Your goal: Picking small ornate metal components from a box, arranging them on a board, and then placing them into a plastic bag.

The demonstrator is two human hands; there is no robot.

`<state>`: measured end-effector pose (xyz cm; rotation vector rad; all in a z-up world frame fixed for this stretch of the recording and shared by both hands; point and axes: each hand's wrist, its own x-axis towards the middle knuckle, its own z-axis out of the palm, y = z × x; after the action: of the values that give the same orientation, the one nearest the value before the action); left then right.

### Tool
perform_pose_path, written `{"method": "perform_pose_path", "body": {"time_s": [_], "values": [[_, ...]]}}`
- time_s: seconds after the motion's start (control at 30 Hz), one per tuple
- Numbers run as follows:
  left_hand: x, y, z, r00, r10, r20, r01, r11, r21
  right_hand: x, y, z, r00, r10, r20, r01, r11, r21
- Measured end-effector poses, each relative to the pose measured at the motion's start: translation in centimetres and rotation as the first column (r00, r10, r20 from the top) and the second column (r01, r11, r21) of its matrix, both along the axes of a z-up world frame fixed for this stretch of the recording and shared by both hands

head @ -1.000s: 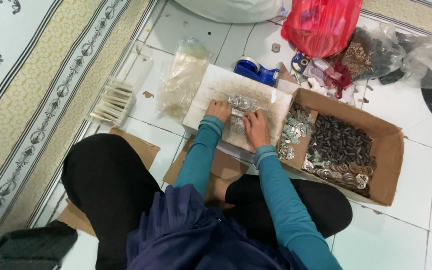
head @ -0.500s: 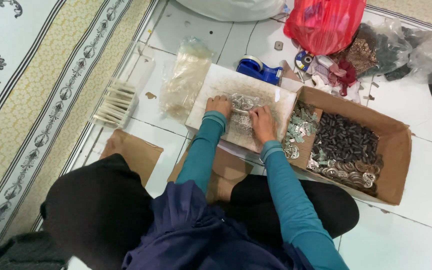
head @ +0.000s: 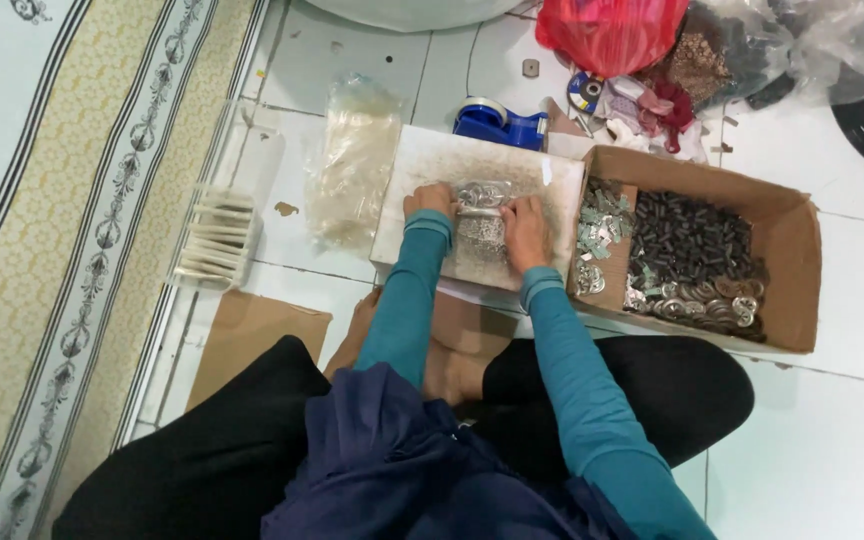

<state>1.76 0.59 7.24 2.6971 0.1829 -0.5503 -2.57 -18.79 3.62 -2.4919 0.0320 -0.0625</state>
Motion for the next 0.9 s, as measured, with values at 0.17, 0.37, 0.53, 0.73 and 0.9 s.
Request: {"method": "perform_pose_path", "body": {"time_s": [0.17,0.37,0.53,0.73,0.9], "values": [[-1.2,-0.2,-3.6,0.936,-0.096,0.338,0.083,0.995,0.053,-2.7,1.8,3.4,0.997,-0.027,0.068,0.029,0.999,-0.031],[-2.5,-0.9,-7.4,0.58,-0.281,0.764,0.083,0.954,0.288,-2.6,1.6,-0.1,0.972,0.042,0.229,0.027,0.957,-0.29],[-3.4,-0.9,-8.2,0.527,-0.332,0.782,0.118,0.94,0.32,-4.5,2.0,-0.6,0.942,0.12,0.313,0.021,0.911,-0.412],[-4.4,-1.8,-8.5,0.707,-0.567,0.422,0.298,0.78,0.55,-4.7,2.3,-1.5,0.99,0.137,0.035,-0.103,0.87,-0.482],[-3.1,-2.4,-10.4,0.764,-0.56,0.321,0.334,0.769,0.545,-4.9,3.2,1.4,0.991,0.08,-0.104,-0.119,0.879,-0.462]]}}
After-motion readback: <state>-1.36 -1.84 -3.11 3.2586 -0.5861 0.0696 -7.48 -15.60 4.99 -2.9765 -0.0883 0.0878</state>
